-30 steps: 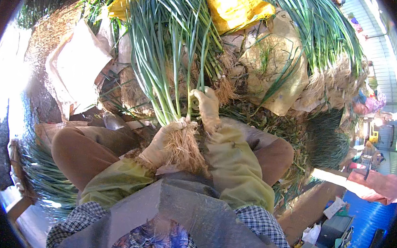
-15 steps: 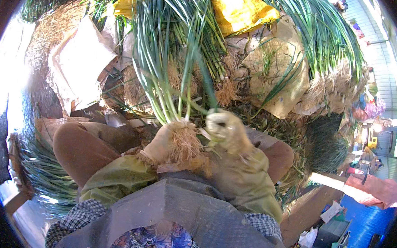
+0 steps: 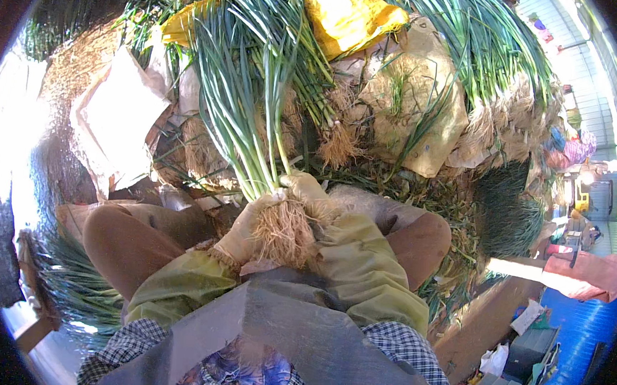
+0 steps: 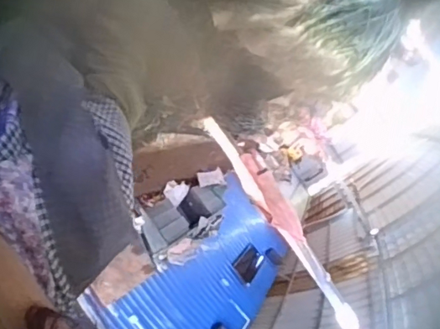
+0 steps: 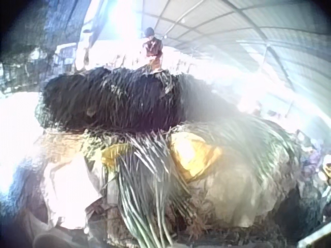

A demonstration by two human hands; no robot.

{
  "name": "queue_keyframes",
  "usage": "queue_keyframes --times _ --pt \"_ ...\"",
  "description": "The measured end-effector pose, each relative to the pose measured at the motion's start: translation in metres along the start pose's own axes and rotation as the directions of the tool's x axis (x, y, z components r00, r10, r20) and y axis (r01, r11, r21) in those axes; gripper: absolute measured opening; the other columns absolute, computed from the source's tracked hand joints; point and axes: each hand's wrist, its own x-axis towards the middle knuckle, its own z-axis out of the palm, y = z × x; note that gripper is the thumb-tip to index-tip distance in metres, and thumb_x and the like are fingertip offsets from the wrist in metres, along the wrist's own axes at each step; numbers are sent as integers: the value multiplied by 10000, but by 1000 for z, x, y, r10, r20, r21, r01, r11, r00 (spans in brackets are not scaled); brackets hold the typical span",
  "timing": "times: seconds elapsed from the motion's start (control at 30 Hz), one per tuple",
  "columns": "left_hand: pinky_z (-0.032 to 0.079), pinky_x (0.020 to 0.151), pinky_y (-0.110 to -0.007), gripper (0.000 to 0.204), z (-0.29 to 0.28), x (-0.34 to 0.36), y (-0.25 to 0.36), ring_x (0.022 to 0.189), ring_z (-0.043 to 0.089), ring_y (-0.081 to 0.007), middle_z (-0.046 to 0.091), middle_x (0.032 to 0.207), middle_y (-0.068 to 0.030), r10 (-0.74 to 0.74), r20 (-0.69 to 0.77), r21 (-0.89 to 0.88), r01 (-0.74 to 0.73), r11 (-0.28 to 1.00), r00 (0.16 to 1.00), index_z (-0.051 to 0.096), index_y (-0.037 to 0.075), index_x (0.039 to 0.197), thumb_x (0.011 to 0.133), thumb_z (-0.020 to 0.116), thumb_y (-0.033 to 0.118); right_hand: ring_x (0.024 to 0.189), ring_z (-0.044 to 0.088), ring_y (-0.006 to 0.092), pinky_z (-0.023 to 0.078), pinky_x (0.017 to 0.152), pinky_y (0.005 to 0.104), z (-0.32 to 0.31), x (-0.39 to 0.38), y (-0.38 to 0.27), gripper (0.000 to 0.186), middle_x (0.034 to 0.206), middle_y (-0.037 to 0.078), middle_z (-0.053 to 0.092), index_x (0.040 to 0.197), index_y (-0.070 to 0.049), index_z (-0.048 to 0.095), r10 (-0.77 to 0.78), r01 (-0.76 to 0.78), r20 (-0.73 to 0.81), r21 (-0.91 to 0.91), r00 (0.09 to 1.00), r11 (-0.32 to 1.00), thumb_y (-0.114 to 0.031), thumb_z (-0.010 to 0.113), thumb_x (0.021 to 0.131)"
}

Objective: The person sits cross-legged and trims the roots and lower stems of green onions by hand. They repeatedly pull off unwanted parts and place the trimmed onions aside.

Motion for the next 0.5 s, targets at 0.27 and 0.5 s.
queue_keyframes --times 0.27,0.5 --pt "558 748 -381 281 8 -7 2 802 649 -228 642 935 -89 87 39 -16 -86 996 995 557 15 1103 840 562 115 629 540 139 474 604 322 -20 -5 -7 239 784 84 620 961 -37 593 -256 -33 -349 -645 901 763 -257 518 908" --pt "528 824 -449 233 -3 2 1 954 610 -291 575 1161 -182 82 76 -84 -76 994 994 554 10 1048 845 545 125 1049 563 252 468 880 357 -52 34 -20 351 1158 151 575 1242 -75 498 -364 89 -486 -498 794 862 -182 472 908"
